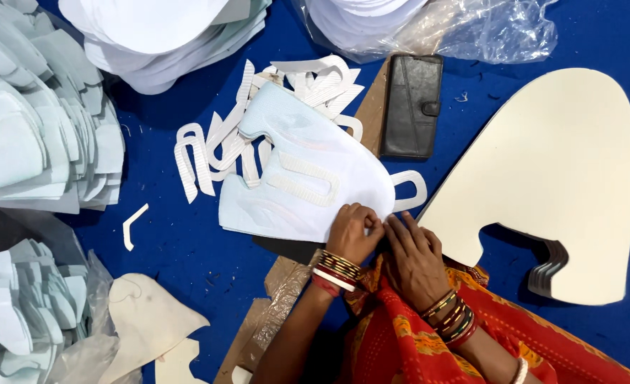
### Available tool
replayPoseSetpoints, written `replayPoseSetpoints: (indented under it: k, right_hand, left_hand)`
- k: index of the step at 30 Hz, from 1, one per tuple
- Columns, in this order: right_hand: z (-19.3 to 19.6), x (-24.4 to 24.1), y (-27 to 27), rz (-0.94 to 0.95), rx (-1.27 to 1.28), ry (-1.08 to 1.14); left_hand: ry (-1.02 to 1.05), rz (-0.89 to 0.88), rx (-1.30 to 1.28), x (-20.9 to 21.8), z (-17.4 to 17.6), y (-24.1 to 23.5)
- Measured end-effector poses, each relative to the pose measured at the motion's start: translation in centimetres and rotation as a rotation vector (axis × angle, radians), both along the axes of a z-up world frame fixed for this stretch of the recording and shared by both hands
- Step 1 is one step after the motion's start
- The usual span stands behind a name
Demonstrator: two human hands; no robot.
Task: The person picks up cut foam shoe-upper pieces one at a time from a blue work table, aligns them by hand, and stacks matching pieces into piles, occasionally lifting a plain foam piece to place on top of a stack.
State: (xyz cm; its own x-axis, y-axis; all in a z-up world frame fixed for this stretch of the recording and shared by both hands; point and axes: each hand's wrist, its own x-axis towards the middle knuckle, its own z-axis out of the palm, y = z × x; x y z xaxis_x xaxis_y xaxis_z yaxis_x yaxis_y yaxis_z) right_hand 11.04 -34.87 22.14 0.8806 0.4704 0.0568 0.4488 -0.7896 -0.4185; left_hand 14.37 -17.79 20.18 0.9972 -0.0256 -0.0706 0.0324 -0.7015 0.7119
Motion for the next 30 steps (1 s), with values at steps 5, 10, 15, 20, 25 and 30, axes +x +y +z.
replayPoseSetpoints:
  k: [5,10,15,20,25,30]
  right_hand:
    - [-0.5,-0.3,0.4,0.047,-0.087,-0.007]
    - [-1.9,-0.5,0.3,0.084,-0.221,0.006]
    - [-2.1,-0.4,0.7,0.073,-0.211,0.018]
    - [-1.3,-0.1,0.9,0.091,-0.190,-0.008]
    - [1.3,0.1,0.7,-0.016,0.016,0.023]
    - [-1.0,0.9,3.0,0.179,-0.044,0.095]
  left_hand:
    - [0.053,-0.070,-0.168,0.2,-0.7,1.4]
    - [0.064,0.030,-0.101,0.2,0.2,1.1]
    - [-0.023,0.156,0.064,0.4,3.3,2.5]
    - [-0.227,0.295,0.188,0.0,3.9,4.2]
    - [-0.001,0.350,-0.095,-0.5,1.5,3.1]
    - [0.000,0.373,-0.178,-0.3,0.6,3.7]
